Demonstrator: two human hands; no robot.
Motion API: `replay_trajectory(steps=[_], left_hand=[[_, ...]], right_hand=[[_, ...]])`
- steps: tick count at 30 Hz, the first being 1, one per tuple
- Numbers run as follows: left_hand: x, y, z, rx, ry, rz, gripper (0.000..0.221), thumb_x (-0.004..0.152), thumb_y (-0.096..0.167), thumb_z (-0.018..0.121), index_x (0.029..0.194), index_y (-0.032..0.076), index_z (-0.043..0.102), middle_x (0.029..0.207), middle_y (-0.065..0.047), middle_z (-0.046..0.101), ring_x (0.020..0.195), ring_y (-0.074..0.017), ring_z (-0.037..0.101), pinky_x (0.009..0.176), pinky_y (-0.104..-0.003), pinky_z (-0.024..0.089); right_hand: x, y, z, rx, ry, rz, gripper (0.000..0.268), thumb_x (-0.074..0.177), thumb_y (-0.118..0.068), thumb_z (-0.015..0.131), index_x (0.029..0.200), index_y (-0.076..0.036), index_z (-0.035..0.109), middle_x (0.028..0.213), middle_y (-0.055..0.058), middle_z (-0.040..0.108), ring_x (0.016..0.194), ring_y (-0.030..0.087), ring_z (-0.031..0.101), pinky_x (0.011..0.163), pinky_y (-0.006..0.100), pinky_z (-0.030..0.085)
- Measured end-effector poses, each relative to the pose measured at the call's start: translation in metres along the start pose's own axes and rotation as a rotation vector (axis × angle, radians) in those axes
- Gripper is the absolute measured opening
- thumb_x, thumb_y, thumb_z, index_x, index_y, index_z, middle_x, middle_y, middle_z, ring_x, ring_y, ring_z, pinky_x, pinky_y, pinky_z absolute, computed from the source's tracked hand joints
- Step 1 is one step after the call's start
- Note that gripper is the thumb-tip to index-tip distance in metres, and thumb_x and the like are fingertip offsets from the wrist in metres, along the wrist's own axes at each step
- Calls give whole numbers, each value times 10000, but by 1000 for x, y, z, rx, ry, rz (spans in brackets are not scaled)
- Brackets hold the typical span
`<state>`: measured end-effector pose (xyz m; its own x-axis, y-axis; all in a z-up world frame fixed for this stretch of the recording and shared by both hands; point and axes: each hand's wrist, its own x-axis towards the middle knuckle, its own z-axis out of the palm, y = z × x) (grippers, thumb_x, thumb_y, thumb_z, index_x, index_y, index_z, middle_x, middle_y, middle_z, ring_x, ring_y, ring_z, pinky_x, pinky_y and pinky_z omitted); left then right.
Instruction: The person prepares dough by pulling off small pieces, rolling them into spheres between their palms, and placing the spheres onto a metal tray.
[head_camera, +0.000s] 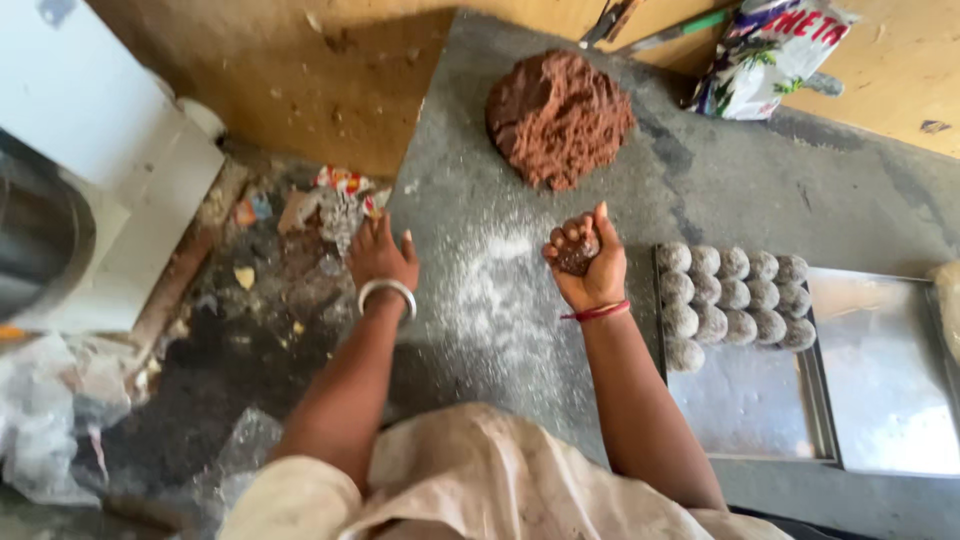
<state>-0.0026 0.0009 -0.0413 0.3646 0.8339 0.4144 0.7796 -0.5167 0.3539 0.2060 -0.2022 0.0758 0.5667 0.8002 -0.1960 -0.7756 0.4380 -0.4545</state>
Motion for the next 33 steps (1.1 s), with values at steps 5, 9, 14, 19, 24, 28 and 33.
replay_trajectory(steps=[5, 9, 14, 19, 24, 28, 33], left_hand=[[-27, 69, -10, -833, 190, 107, 515, 1036, 553, 529, 1140, 59, 636, 1133, -139, 656, 1140, -337, 608, 1052, -484, 446], [-52, 171, -48, -1517, -465, -351, 595, 1057, 487, 392, 1463, 75, 531, 1538, -118, 494, 1412, -237, 469, 1172, -366, 348], [-67, 197, -82, -1770, -619, -485, 720, 1013, 571, 422, 1497, 41, 481, 1558, -212, 483, 1379, -363, 486, 1139, -430, 395], [-64, 209, -89, -1924, -795, -476, 824, 1000, 645, 428, 1616, 119, 276, 1693, -70, 269, 1542, -179, 311, 1251, -360, 263], [-62, 225, -127, -1861, -1072, -336, 905, 959, 696, 351, 1610, 67, 316, 1627, -195, 395, 1447, -392, 371, 1183, -475, 295], [-45, 226, -155, -1992, -797, -120, 973, 1001, 766, 248, 1644, 37, 247, 1734, -135, 209, 1620, -260, 147, 1277, -381, 148], [-53, 231, -171, -1912, -712, -100, 881, 1010, 640, 372, 1652, 71, 169, 1737, -134, 172, 1610, -264, 176, 1285, -395, 183]], right_hand=[[-51, 22, 5, -236, -108, -151, 435, 1049, -405, 554, 751, -89, 538, 683, 29, 473, 641, 180, 452, 611, 329, 405], [-66, 51, -4, -595, -32, -292, 202, 1019, -115, 647, 837, -74, 569, 717, -16, 483, 626, 91, 402, 594, 272, 364], [-87, 45, -3, -1060, 79, -507, 201, 1047, -170, 619, 906, -34, 568, 685, -23, 514, 585, 47, 394, 522, 220, 311], [-112, 26, 20, -981, -233, -637, 498, 1112, -507, 411, 1156, -33, 556, 957, 21, 526, 804, 86, 458, 719, 250, 377], [-107, -5, 48, -1184, -182, -1013, 772, 1127, -657, 188, 1308, -1, 552, 1320, 131, 559, 1210, 224, 535, 1132, 374, 399], [-103, -7, 49, -1448, -91, -1239, 805, 1131, -605, 137, 1414, 7, 577, 1546, 230, 463, 1500, 348, 421, 1282, 461, 324], [-121, 15, 47, -1300, -212, -1092, 765, 1146, -578, 233, 1537, 43, 450, 1613, 226, 452, 1546, 363, 418, 1318, 448, 313]])
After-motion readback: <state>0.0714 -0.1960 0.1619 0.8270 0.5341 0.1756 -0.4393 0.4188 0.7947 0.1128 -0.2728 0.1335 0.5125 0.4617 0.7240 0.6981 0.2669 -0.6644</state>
